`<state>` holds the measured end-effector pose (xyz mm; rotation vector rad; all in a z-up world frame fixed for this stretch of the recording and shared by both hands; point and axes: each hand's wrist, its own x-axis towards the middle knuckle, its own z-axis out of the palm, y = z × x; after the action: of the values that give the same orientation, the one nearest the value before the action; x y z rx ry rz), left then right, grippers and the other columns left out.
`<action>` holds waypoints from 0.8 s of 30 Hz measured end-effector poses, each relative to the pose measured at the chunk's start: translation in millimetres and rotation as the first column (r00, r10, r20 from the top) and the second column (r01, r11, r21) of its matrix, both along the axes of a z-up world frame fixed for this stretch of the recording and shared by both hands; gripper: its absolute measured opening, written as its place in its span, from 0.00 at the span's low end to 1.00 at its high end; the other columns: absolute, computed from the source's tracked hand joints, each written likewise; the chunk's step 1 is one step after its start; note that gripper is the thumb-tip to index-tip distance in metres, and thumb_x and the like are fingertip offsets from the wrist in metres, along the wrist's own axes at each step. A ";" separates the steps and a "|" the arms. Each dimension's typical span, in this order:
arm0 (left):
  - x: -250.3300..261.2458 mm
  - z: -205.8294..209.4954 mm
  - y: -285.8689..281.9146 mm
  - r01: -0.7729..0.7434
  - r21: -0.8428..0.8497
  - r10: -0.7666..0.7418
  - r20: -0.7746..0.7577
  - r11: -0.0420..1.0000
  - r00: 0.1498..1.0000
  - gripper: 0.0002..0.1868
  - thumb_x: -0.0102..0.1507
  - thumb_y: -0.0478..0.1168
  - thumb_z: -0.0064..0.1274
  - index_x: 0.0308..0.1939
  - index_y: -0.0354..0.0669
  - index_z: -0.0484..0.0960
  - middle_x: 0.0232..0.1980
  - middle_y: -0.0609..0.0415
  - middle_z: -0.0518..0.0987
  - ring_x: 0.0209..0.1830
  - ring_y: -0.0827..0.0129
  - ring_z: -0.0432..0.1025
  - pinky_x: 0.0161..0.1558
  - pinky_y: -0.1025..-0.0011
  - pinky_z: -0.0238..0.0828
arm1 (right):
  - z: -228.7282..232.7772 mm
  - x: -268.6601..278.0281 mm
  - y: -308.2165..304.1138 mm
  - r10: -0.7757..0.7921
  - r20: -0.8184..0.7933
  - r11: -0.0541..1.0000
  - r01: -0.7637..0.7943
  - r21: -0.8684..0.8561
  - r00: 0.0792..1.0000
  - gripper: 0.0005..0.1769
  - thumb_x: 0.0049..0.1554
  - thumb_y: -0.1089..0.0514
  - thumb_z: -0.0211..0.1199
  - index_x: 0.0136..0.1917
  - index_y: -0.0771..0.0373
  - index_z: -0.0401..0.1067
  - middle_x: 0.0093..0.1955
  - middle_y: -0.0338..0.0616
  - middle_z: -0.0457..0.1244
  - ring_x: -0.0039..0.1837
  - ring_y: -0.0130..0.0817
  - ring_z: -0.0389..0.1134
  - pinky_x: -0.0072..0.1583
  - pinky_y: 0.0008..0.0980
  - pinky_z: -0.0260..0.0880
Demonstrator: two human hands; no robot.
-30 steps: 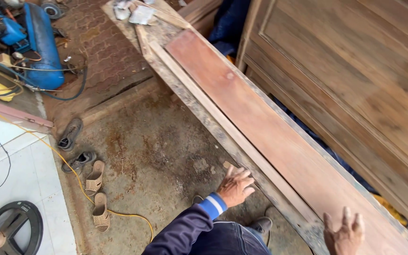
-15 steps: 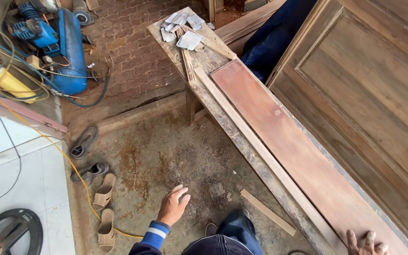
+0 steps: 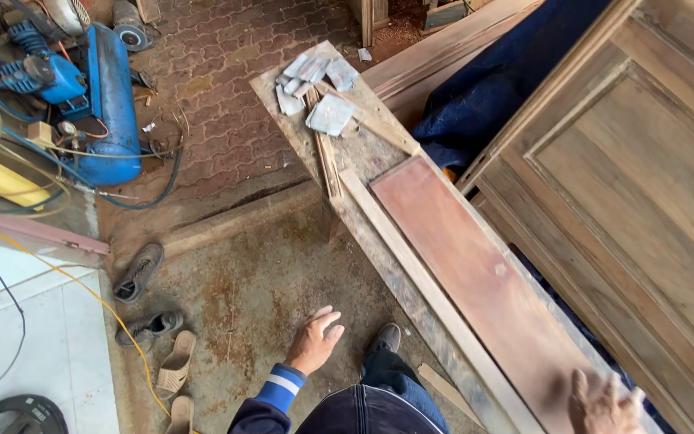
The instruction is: The recorder is sanding a long wooden plank using both manual sandpaper and an electric orbital sander.
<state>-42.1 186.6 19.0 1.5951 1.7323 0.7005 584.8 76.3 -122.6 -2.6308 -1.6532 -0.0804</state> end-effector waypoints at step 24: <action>-126.0 -11.0 504.5 -0.177 0.066 0.184 -0.123 0.982 0.975 0.47 0.59 0.59 0.61 0.75 0.44 0.61 0.73 0.37 0.67 0.72 0.42 0.61 0.70 0.50 0.57 | 81.6 -246.0 255.7 -0.183 -0.150 0.958 0.211 0.194 0.971 0.39 0.61 0.35 0.63 0.73 0.66 0.71 0.74 0.65 0.59 0.75 0.60 0.59 0.72 0.50 0.57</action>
<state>-168.1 691.1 8.0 1.5623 1.9867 0.7516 338.7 332.0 -41.0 -2.5705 -1.2634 -0.0797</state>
